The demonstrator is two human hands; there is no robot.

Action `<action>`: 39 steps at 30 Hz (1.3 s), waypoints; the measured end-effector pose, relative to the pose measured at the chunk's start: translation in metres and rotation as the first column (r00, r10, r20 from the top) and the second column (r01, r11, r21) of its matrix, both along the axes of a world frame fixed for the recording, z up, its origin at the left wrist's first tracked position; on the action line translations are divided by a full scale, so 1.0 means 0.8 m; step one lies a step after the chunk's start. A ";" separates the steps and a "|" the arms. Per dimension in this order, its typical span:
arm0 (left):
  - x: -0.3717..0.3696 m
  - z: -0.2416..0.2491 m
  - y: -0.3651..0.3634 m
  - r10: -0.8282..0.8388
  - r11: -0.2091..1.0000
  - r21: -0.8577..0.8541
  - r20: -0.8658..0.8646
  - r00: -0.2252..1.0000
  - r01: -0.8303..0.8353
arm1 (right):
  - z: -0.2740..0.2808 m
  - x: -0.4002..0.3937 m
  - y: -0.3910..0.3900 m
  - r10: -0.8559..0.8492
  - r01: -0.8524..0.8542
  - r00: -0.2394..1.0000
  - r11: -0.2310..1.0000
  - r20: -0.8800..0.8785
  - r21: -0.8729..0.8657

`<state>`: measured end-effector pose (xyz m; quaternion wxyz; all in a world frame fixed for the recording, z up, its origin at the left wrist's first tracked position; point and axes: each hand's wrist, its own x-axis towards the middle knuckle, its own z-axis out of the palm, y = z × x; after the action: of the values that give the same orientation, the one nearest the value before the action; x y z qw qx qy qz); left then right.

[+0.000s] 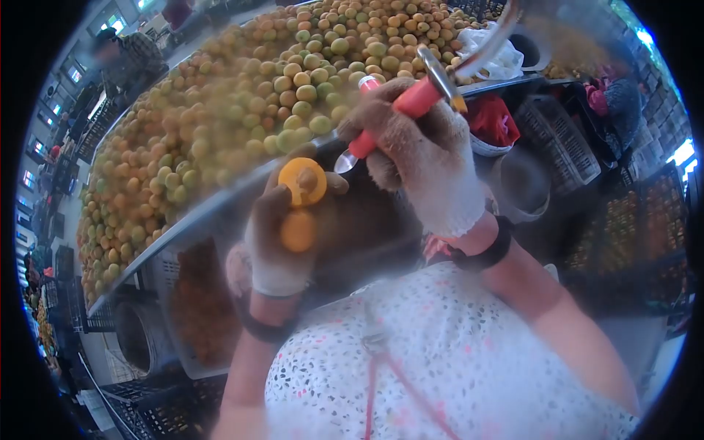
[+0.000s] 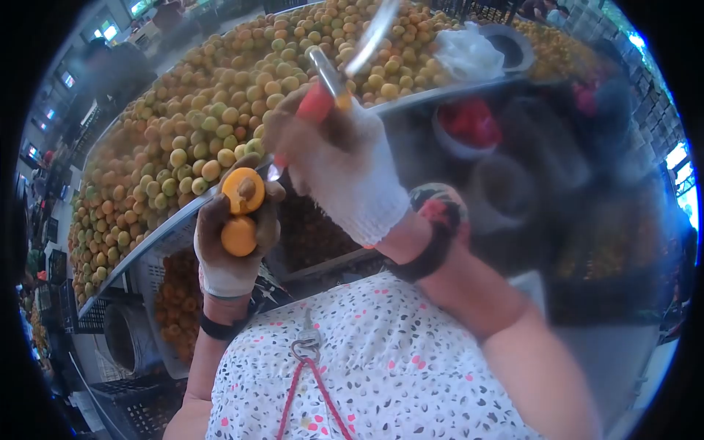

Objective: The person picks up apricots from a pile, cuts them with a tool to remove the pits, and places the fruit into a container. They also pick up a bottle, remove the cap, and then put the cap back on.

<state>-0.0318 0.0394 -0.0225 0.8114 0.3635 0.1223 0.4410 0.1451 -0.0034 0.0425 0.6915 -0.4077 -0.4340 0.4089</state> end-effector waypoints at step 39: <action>0.018 -0.003 -0.008 -0.108 0.972 -0.199 0.084 0.991 0.123 | -0.058 0.016 0.013 0.056 -0.407 0.705 0.849 -0.707 -0.338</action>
<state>-0.0176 0.0333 -0.0245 0.8726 0.2690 0.1158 0.3909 0.1575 0.0072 -0.0039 0.6209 -0.3268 -0.0906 0.7067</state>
